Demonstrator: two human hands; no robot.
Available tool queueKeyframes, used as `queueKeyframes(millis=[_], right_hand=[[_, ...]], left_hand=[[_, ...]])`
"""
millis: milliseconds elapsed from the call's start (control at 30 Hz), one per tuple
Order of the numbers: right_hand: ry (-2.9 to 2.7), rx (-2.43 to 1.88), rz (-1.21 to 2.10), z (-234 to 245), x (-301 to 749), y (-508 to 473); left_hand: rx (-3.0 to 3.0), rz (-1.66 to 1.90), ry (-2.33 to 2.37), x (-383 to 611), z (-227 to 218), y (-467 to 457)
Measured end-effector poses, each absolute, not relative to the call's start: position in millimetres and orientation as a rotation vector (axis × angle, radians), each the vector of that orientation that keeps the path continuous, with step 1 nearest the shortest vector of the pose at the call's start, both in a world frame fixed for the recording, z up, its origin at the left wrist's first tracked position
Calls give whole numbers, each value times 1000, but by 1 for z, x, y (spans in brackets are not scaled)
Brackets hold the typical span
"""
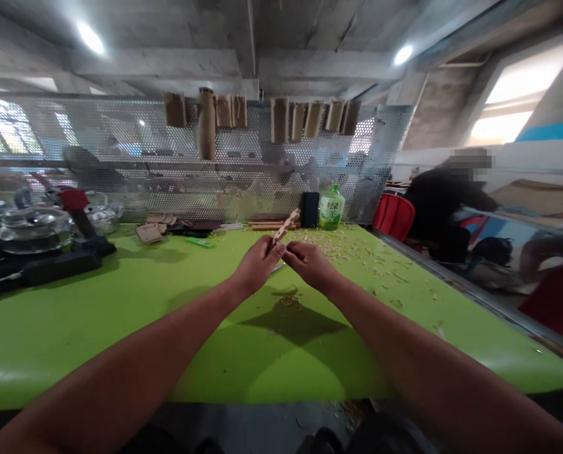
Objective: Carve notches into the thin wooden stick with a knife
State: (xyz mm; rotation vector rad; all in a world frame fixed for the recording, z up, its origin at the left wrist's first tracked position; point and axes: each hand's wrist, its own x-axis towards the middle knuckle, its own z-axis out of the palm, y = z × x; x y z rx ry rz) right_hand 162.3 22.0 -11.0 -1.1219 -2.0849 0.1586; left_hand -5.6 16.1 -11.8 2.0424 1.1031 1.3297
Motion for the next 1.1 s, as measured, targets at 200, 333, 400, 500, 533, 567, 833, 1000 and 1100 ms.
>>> queueKeyframes(millis=[200, 333, 400, 500, 533, 567, 833, 1000, 1100], right_hand=[[-2109, -1113, 278, -9, 164, 23], [-2024, -1316, -47, -7, 159, 14], [-1998, -1335, -206, -8, 158, 11], [-1977, -1322, -344, -9, 156, 10], [-1965, -1331, -354, -9, 157, 11], [-1951, -1349, -344, -9, 157, 12], [-1901, -1120, 162, -13, 163, 26], [-1751, -964, 362, -12, 168, 26], [-1752, -968, 385, -12, 169, 26]], left_hand=[[2144, 1271, 1162, -12, -6, 15], [2121, 1249, 1256, -12, -5, 16], [2095, 1281, 1243, -10, -5, 15], [1992, 1337, 1121, -6, -4, 13], [1935, 1329, 1071, -5, -4, 11], [1867, 1301, 1020, -4, -4, 10], [1339, 1127, 683, -4, -5, 12], [1279, 1187, 747, -9, -1, 17], [1339, 1182, 780, -11, -2, 17]])
